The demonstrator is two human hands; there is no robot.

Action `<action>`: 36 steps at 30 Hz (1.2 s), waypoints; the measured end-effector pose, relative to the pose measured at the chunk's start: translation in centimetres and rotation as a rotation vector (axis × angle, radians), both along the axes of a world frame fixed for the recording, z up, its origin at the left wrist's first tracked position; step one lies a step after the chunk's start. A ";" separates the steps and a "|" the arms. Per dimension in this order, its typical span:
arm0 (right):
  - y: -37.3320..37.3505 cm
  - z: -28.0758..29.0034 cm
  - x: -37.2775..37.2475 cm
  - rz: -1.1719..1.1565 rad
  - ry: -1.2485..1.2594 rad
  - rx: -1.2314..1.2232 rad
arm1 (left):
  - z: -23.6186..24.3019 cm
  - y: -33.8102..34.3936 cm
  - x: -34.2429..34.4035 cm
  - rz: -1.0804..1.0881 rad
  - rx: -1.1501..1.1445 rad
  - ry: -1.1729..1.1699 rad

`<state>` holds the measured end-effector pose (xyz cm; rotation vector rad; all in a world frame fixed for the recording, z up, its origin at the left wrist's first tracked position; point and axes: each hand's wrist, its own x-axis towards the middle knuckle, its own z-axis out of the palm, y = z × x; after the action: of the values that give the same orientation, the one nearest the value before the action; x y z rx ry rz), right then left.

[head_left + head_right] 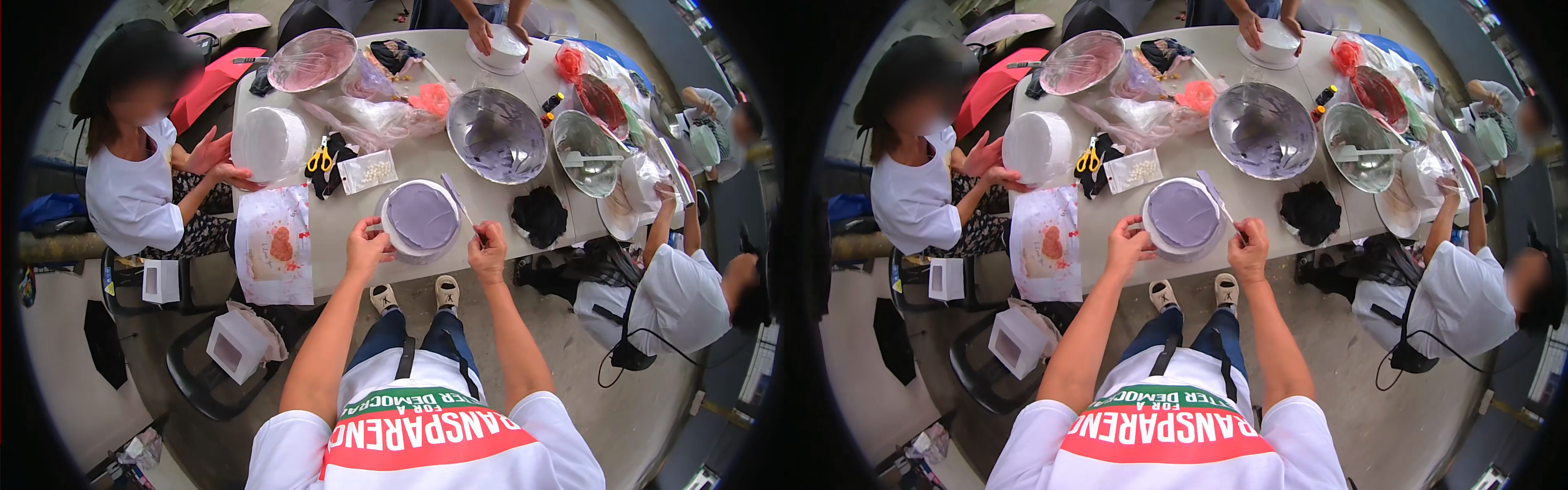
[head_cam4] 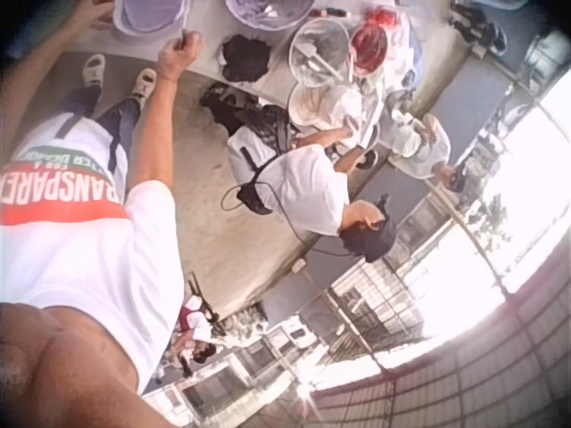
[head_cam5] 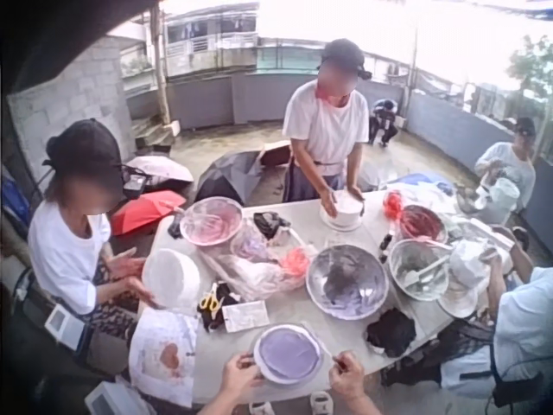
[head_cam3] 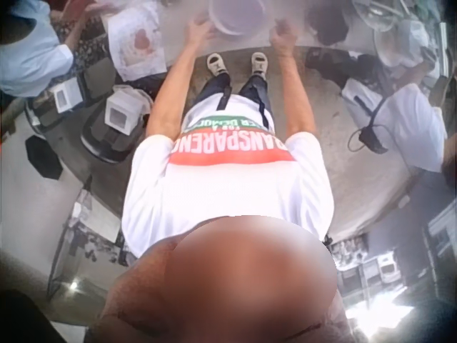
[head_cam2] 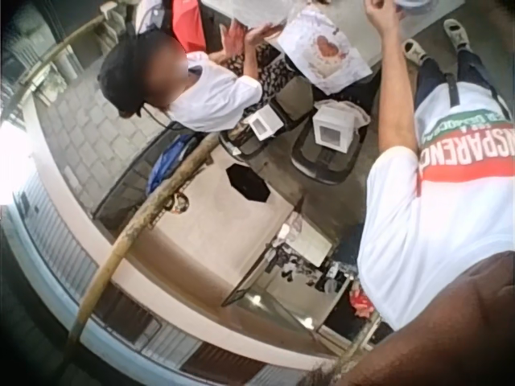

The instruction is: The person applies purple frosting to a round base using a spatula and smooths it across the top and sides.

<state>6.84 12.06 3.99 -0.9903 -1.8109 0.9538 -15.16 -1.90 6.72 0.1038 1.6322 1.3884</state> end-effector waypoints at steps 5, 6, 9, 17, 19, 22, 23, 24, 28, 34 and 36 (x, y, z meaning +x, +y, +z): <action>0.6 -1.3 -0.1 0.079 0.008 -0.027 | 0.2 0.0 0.1 -0.003 0.001 -0.020; 0.5 -1.2 0.0 0.079 -0.002 -0.047 | 0.2 0.0 0.1 0.004 -0.002 -0.019; 0.6 -1.2 0.1 0.075 0.008 -0.057 | 0.4 0.3 0.5 0.033 -0.001 -0.014; 1.4 -0.7 2.1 0.076 -0.059 -0.027 | 0.3 1.1 1.1 0.052 -0.006 0.003; 1.5 -0.5 2.7 0.096 -0.138 0.002 | 0.2 1.0 1.1 0.061 0.002 0.001; 1.6 -0.3 3.3 0.100 -0.142 0.020 | 0.1 1.0 1.1 0.057 0.006 0.004; 1.6 -0.2 3.5 0.096 -0.142 0.023 | 0.1 1.1 1.1 0.053 0.009 0.004; 1.4 -0.2 3.7 0.094 -0.162 0.023 | 0.2 1.0 1.1 0.053 0.007 0.004; 0.6 0.0 4.3 0.071 -0.202 0.047 | 0.3 0.9 0.9 0.044 0.022 -0.018; -0.9 0.9 5.6 0.058 -0.269 0.051 | 0.2 0.8 0.4 0.001 0.018 -0.013; -1.2 1.9 6.9 0.023 -0.311 0.068 | 0.2 0.9 0.2 -0.025 0.021 -0.013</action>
<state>13.71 10.81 5.86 -1.1255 -2.1000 0.7777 -14.93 -1.03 6.93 0.1261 1.6008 1.3848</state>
